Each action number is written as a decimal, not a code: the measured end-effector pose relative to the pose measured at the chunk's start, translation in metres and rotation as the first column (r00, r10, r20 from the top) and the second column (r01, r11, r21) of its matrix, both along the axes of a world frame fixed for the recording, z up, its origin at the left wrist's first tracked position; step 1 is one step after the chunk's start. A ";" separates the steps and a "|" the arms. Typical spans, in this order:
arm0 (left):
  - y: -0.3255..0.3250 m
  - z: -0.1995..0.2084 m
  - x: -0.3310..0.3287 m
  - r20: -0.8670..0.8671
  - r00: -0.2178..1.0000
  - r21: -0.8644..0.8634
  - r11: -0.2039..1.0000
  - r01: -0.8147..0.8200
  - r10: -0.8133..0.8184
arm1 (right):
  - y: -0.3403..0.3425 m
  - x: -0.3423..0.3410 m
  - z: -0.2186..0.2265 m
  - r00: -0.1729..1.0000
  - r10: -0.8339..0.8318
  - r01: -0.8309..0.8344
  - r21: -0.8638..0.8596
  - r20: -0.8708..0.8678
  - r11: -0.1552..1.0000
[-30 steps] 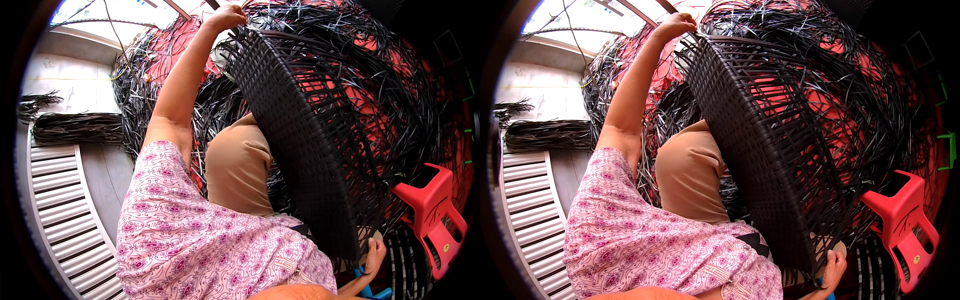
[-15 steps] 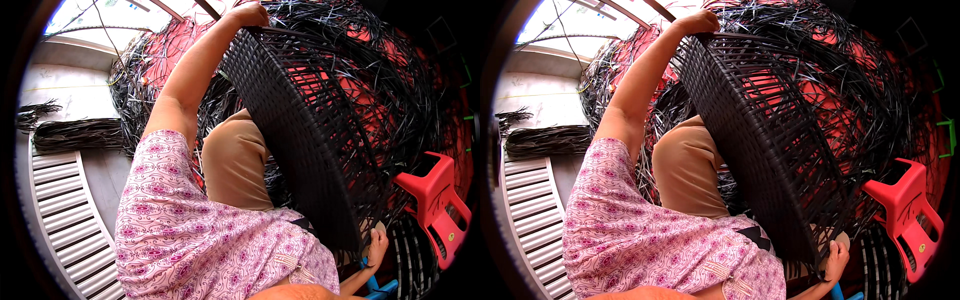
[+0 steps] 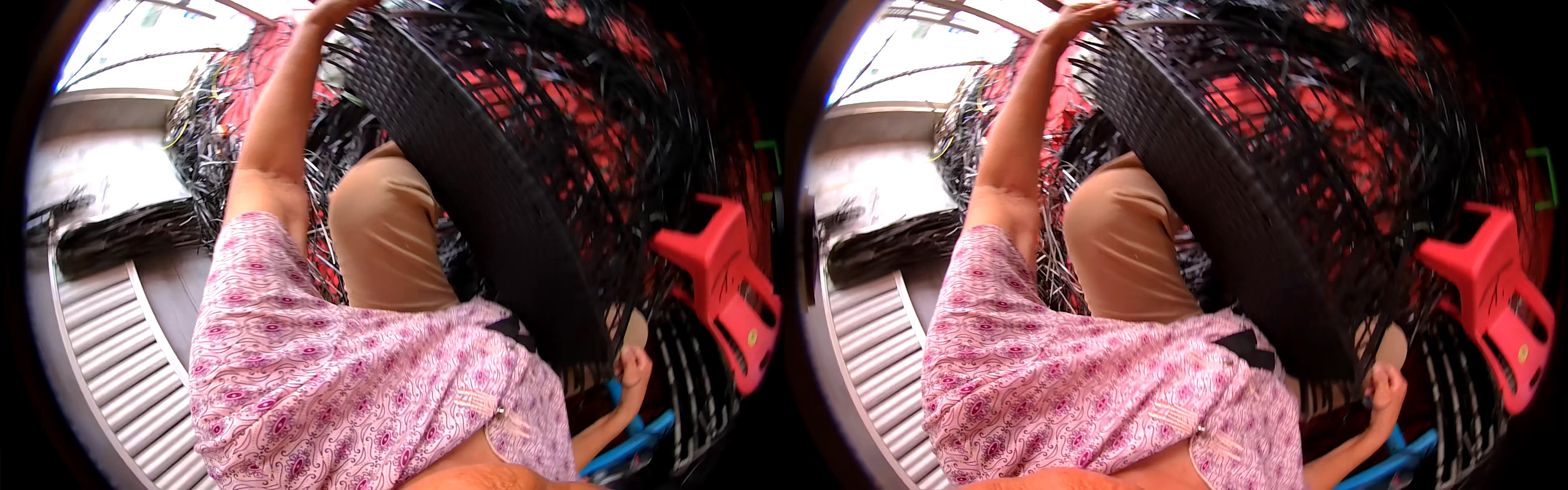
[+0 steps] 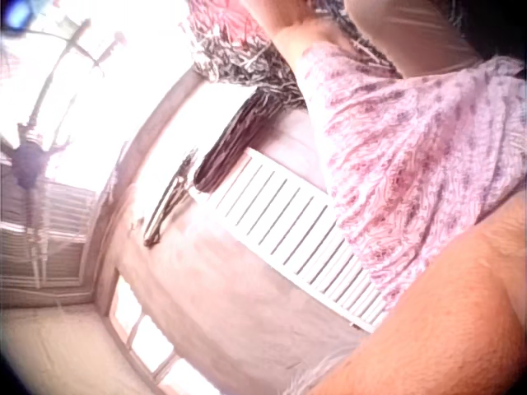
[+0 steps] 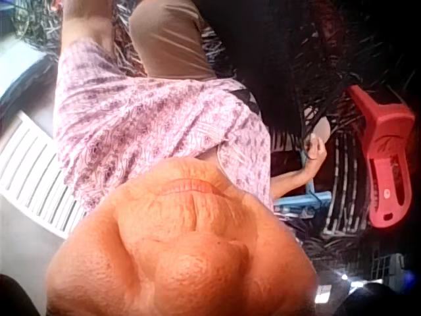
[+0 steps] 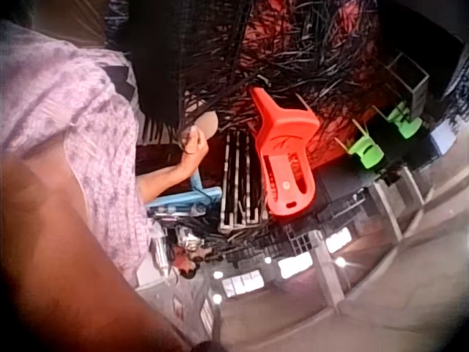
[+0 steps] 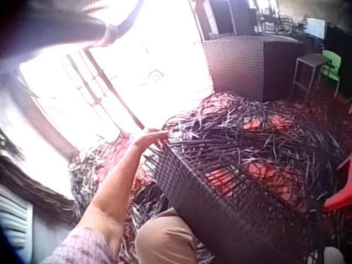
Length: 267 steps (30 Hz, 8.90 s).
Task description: The person weaves a black basket by hand, interlacing thin black strips into the basket's frame. They adjust the basket's position and continue weaving the sides, ensuring the strips are tightly interlocked.
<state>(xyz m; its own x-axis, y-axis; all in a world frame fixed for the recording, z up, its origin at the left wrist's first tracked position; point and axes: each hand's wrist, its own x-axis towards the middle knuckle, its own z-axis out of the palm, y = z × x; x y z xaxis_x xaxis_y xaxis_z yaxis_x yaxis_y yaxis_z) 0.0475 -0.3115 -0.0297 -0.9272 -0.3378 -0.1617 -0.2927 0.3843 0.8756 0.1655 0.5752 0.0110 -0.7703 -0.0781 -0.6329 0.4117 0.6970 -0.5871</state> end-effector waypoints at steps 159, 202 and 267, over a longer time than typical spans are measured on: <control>0.405 0.030 0.074 -0.347 0.670 -0.644 0.686 0.338 -0.656 | -0.278 -0.067 -0.044 -0.019 0.229 -0.286 0.224 -0.973 0.932; 0.460 0.036 0.072 -0.313 0.634 -0.728 0.608 0.318 -0.707 | -0.188 -0.081 -0.005 0.473 0.336 -0.353 0.174 -0.815 0.919; 0.559 0.037 0.061 -0.197 0.602 -0.701 0.540 0.466 -0.774 | -0.093 -0.060 0.009 0.520 0.345 -0.434 0.105 -0.781 0.895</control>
